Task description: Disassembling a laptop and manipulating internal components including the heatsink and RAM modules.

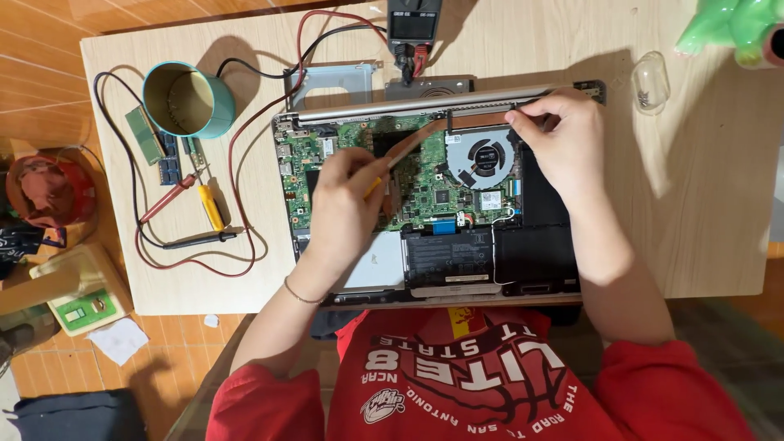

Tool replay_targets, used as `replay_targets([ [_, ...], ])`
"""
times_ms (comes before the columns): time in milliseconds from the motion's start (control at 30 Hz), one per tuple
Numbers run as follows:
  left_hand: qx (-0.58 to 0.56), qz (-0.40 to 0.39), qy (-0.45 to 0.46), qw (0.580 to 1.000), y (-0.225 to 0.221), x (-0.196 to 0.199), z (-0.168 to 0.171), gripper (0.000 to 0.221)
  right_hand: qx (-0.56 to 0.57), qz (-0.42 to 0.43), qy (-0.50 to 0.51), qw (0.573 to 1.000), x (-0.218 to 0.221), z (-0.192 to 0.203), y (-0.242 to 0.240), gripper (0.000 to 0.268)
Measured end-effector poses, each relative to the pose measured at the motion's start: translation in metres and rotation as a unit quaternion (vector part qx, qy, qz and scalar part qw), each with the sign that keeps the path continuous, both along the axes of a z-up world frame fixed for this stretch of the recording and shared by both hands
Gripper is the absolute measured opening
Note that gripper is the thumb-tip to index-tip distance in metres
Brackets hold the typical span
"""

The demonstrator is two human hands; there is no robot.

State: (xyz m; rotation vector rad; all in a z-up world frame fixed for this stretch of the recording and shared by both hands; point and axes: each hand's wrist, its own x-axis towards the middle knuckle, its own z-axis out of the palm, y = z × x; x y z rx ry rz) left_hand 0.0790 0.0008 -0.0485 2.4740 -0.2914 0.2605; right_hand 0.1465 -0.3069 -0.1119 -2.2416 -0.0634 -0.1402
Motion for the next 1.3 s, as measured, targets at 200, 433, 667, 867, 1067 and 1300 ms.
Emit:
replay_targets([
  [200,0.070,-0.074,-0.084,0.991,-0.008,-0.033,-0.004,0.025,-0.017,0.003,-0.022,1.000,-0.002,0.002,0.004,0.014],
  [433,0.088,-0.055,-0.043,0.994,-0.017,-0.068,-0.009,0.028,-0.038,0.005,-0.053,0.998,-0.006,0.006,0.009,0.016],
  [667,0.117,-0.043,-0.004,0.992,-0.027,-0.095,-0.004,0.019,-0.068,0.018,-0.072,0.995,-0.010,0.012,0.011,0.017],
  [867,0.109,-0.052,0.024,0.992,-0.028,-0.110,-0.008,0.029,-0.200,0.063,-0.227,0.951,-0.018,0.025,0.035,0.018],
  [1067,0.055,-0.036,0.033,0.997,-0.022,-0.106,-0.002,0.025,-0.212,0.208,-0.223,0.928,-0.024,0.018,0.045,0.024],
  [1300,0.045,-0.034,-0.001,0.998,-0.017,-0.095,-0.016,0.021,-0.263,0.198,-0.233,0.915,-0.030,0.024,0.052,0.024],
])
